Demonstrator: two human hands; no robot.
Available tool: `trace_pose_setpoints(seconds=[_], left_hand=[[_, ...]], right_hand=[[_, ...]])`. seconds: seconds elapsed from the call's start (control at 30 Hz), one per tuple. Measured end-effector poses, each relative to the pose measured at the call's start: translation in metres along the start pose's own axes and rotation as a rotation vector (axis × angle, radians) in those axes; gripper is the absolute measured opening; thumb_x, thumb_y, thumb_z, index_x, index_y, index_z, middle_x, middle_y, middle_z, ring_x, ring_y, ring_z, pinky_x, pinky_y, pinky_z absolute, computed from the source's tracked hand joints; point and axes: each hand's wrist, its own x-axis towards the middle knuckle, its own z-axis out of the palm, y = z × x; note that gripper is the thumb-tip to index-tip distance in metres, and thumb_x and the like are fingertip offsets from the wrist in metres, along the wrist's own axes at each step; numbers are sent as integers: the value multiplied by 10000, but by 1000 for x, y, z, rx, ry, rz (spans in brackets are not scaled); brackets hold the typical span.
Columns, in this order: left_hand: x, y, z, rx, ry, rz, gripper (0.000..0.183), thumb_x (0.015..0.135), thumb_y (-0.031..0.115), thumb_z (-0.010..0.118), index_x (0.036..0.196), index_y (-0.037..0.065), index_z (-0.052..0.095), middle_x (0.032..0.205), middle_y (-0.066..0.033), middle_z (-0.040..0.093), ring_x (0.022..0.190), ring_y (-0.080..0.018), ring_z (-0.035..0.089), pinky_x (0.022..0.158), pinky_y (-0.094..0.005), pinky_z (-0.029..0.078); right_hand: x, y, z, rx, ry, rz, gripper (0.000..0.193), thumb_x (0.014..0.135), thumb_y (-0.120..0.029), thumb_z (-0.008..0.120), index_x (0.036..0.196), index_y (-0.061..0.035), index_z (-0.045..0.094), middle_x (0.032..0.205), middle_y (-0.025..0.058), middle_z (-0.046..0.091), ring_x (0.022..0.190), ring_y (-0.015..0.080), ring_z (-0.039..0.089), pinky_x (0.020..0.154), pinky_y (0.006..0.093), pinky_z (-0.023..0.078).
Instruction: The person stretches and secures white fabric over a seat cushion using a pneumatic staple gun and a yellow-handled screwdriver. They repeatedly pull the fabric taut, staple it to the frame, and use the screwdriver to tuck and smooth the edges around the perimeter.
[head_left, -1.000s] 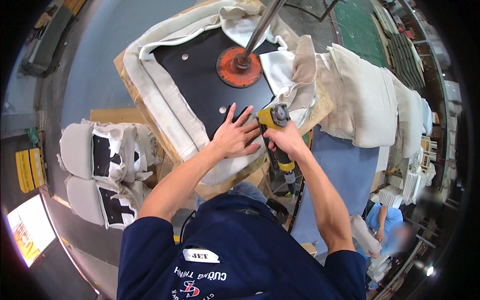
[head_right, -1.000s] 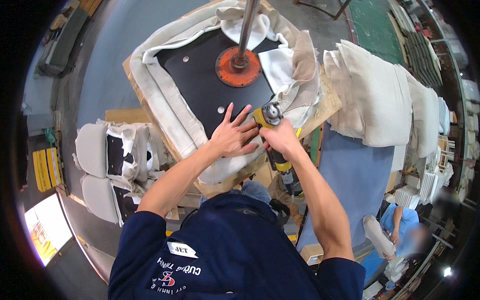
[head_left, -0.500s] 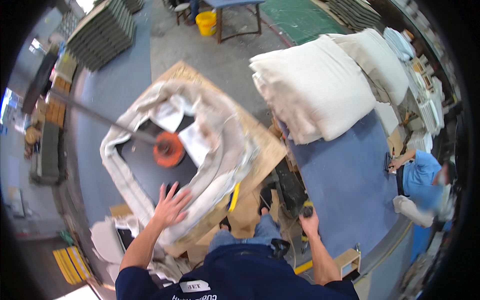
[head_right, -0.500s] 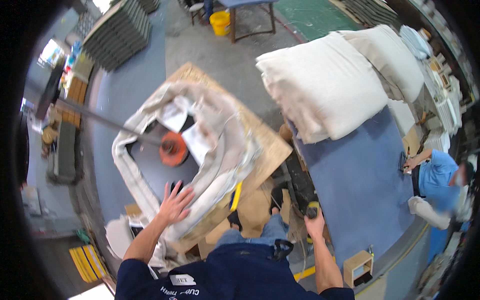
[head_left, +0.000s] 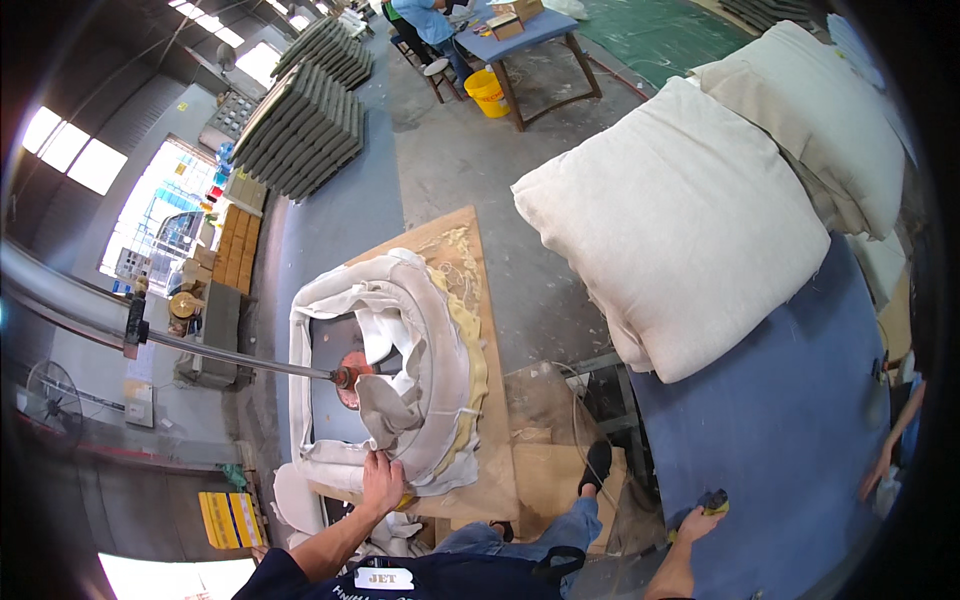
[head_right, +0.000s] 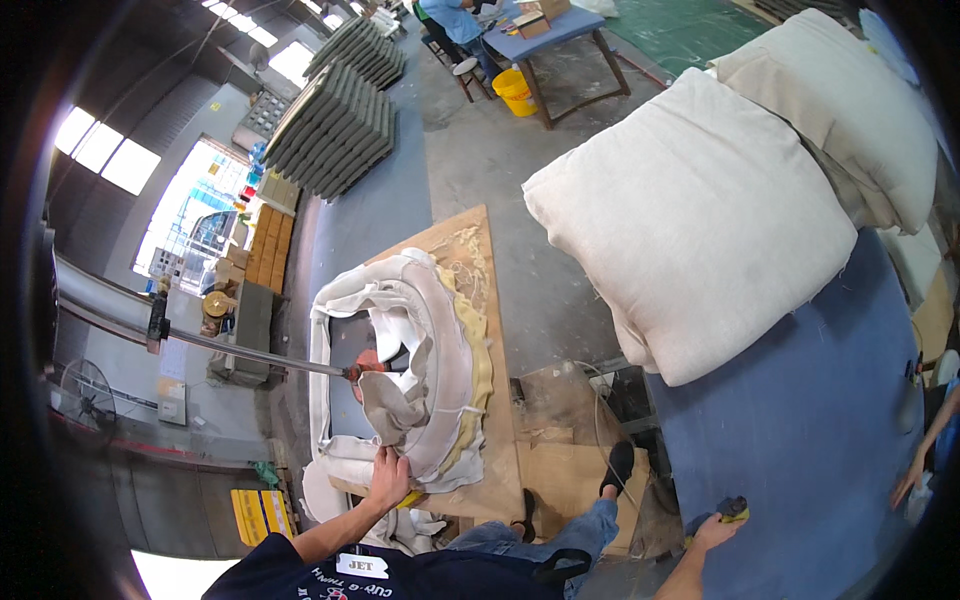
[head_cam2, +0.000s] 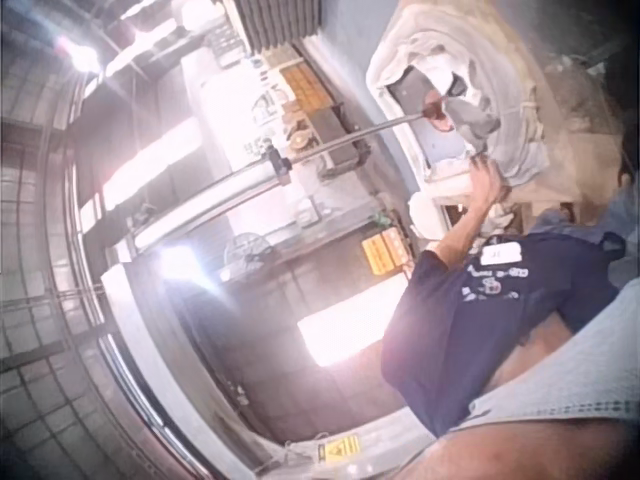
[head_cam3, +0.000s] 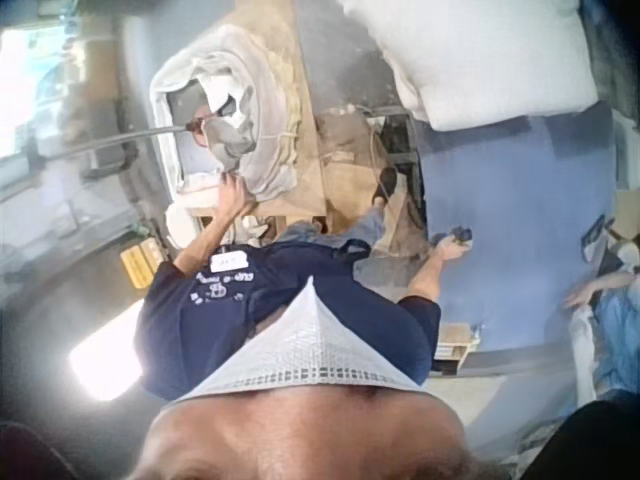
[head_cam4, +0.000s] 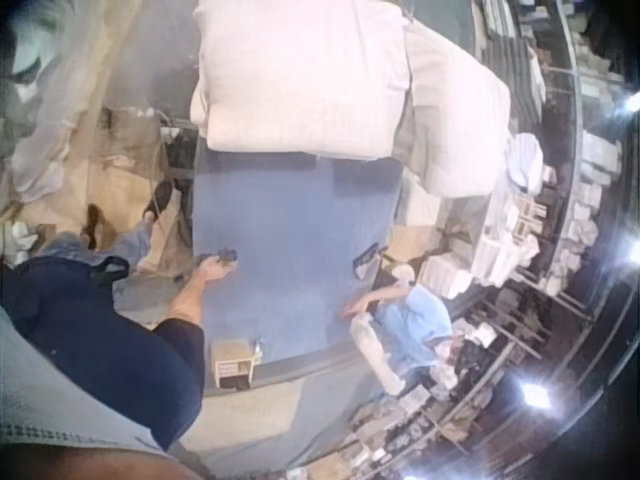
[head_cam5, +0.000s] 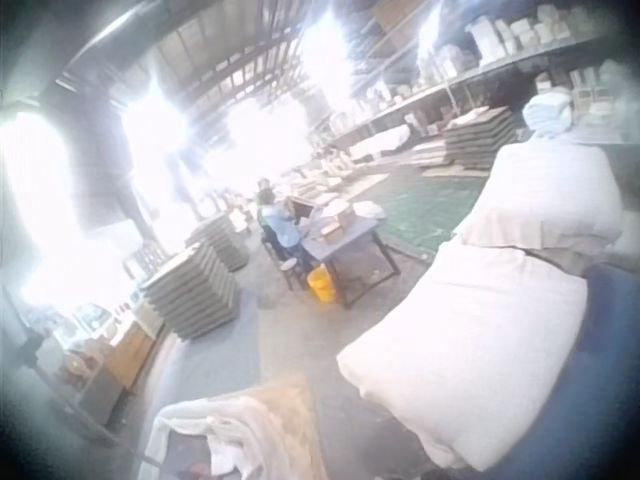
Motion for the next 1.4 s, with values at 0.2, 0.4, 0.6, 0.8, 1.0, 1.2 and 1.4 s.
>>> trace_pose_setpoints(seconds=[0.2,0.4,0.6,0.8,1.0,1.2,1.4], left_hand=[[4,22,-6,-63,-99,-302,631,1009,343,475,1497,-46,385,1571,-317,349,1448,-508,330,1156,-681,260],[-14,-46,13,67,15,-179,604,978,337,516,1497,32,462,1616,-306,283,1503,-512,217,1183,-724,149],[3,-143,3,77,122,83,693,912,380,584,1514,59,458,1590,-255,339,1500,-444,278,1202,-686,164],[37,-215,-14,-10,223,116,778,903,423,611,1541,25,412,1622,-171,366,1535,-363,274,1232,-643,155],[39,-198,-10,-176,297,-7,676,1000,419,472,1525,-6,456,1648,-154,366,1570,-359,215,1214,-716,102],[54,-226,-1,-161,420,115,596,984,397,510,1449,26,553,1586,-130,456,1546,-322,288,1188,-733,142],[65,-253,-10,-194,476,184,593,966,391,532,1424,16,574,1558,-123,489,1528,-309,313,1184,-732,151]], right_hand=[[18,-58,40,-88,-155,-22,767,869,-55,674,1540,92,333,1479,319,483,1378,466,449,1191,472,360],[-94,-178,24,276,-248,-571,683,882,43,564,1540,49,381,1560,273,380,1465,420,356,1216,492,312],[-262,-339,-33,684,-625,-1007,587,938,52,526,1519,-2,464,1449,174,529,1368,322,516,1110,407,425],[-406,-443,-45,525,-473,-1529,512,966,-31,552,1472,34,501,1471,220,528,1348,388,515,1135,463,401],[-451,-425,-7,137,-269,-1769,546,1000,-320,583,1394,57,562,1404,280,574,1282,465,528,1099,541,387],[-494,-374,-25,76,-213,-1566,548,995,-362,588,1348,56,599,1395,271,587,1284,466,530,1101,546,379],[-530,-353,-31,59,-165,-1468,504,964,-261,615,1383,16,569,1414,228,555,1320,423,483,1135,546,338]])
